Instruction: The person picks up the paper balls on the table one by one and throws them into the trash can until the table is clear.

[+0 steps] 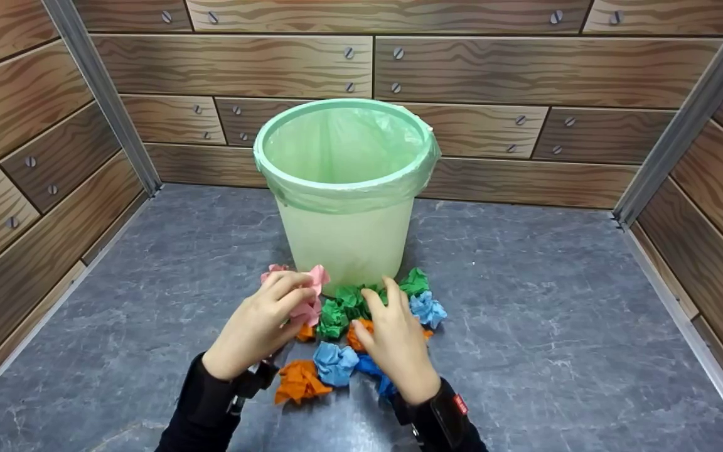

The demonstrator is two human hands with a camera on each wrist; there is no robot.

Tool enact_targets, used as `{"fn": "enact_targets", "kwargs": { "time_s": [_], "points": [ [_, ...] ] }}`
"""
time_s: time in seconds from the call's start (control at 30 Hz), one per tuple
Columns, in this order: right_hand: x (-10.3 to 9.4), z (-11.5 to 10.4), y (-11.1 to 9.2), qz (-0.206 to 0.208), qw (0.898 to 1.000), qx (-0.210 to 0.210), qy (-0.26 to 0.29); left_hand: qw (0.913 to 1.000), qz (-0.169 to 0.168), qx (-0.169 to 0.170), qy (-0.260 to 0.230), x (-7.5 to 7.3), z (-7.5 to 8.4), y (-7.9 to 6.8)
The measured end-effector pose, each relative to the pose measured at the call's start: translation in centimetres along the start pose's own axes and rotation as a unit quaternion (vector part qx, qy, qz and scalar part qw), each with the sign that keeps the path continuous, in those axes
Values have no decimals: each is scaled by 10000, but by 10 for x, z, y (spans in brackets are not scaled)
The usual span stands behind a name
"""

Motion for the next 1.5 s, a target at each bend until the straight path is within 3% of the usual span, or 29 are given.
{"fn": "enact_targets", "kwargs": {
  "time_s": [0.23, 0.4, 0.53, 0.7, 0.83, 0.97, 1.1, 1.27, 1.5],
  "points": [
    [-1, -1, 0, -78, 10000, 16, 49, 9994, 314, 115, 135, -4, 4, 4],
    [-5, -4, 0, -201, 9997, 21, 121, 9953, 896, 352, 52, -7, 8, 13],
    [-9, -5, 0, -224, 9994, -2, 249, 9873, 1351, 821, -168, -19, 2, 38],
    [-13, -7, 0, -230, 9990, 52, 390, 9780, 1593, 1254, -489, -41, -17, 86],
    [-16, -8, -1, -328, 9985, 176, 401, 9866, 1197, 1044, -371, -49, -34, 120],
    [-18, -8, -3, -418, 9982, 195, 378, 9981, 424, 438, 77, -51, -47, 144],
    [-19, -9, -4, -442, 9984, 174, 302, 9994, -153, -193, 257, -46, -57, 162],
    [-20, -9, -4, -474, 9982, 195, 325, 9945, -758, -715, 129, -37, -67, 167],
    [-22, -8, -5, -422, 9987, 150, 245, 9924, -998, -722, 21, -31, -68, 160]
  ]
}}
Point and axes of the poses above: each hand's wrist, its own y-axis towards the middle knuckle, its own x-axis out of the palm, z = x × y, the point moved 1 cm from there along y, towards the middle knuckle, and after that the axes turned 4 degrees about y, right-handed, at the moved point
